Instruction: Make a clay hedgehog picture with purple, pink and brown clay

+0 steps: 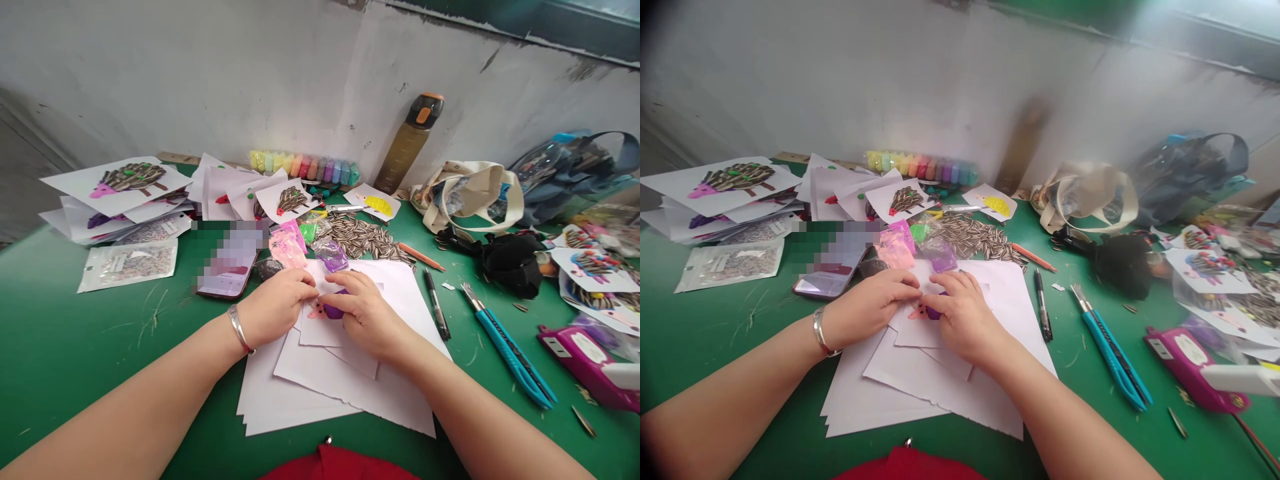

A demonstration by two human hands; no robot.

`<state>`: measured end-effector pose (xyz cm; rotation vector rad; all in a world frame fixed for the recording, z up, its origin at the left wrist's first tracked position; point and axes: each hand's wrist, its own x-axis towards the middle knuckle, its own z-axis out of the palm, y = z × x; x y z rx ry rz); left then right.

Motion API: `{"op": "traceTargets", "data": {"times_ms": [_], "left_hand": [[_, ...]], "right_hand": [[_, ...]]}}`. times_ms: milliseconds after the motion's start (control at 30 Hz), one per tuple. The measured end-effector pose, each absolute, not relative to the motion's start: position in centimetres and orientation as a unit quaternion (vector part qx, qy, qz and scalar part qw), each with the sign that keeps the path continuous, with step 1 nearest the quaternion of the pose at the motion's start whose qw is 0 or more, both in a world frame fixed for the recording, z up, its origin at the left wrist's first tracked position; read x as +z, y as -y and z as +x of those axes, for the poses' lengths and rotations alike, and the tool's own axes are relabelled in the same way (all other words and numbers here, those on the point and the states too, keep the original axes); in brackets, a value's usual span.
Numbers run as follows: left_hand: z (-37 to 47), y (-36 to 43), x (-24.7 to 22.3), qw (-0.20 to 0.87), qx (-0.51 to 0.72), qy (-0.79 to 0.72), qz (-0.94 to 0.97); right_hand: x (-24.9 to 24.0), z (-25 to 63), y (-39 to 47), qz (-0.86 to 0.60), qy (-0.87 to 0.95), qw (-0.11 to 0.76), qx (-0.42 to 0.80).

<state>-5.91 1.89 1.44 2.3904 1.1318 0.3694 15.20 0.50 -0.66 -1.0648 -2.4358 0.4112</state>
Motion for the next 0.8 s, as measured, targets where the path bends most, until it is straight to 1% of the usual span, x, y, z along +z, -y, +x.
{"op": "traceTargets", "data": {"times_ms": [100,200,300,367,467,633,733,800], "left_hand": [[-5.9,-2.0,1.6,0.232,0.128,-0.411,0.872],[-5.9,-2.1,1.9,0.225,0.128,-0.408,0.875],[-6.0,-2.2,2.0,0.213,0.13,-0.407,0.879],[-6.1,-2.2,1.9,0.204,0.135,-0.412,0.878],[-6.2,-2.1,1.6,0.192,0.149,-0.434,0.868],[-6.3,-2.1,1.4,0.184,0.146,-0.427,0.873],[-6.2,-2.2,1.5,0.194,0.131,-0.426,0.874],[-6.1,-2.1,1.6,0.205,0.11,-0.424,0.875]], "right_hand": [[-0.5,15.0,-0.3,-0.386,0.886,0.214,0.143],[-0.1,14.5,0.0,-0.386,0.896,0.172,0.134],[0.0,14.2,-0.1,-0.422,0.89,0.139,0.107],[0.0,14.3,-0.2,-0.458,0.874,0.14,0.087],[-0.2,14.6,-0.3,-0.477,0.859,0.175,0.065],[-0.2,15.9,-0.8,-0.447,0.853,0.263,0.058],[0.4,18.0,-1.6,-0.514,0.783,0.343,0.076],[1.1,19.7,-2.1,-0.575,0.731,0.359,0.079]]}}
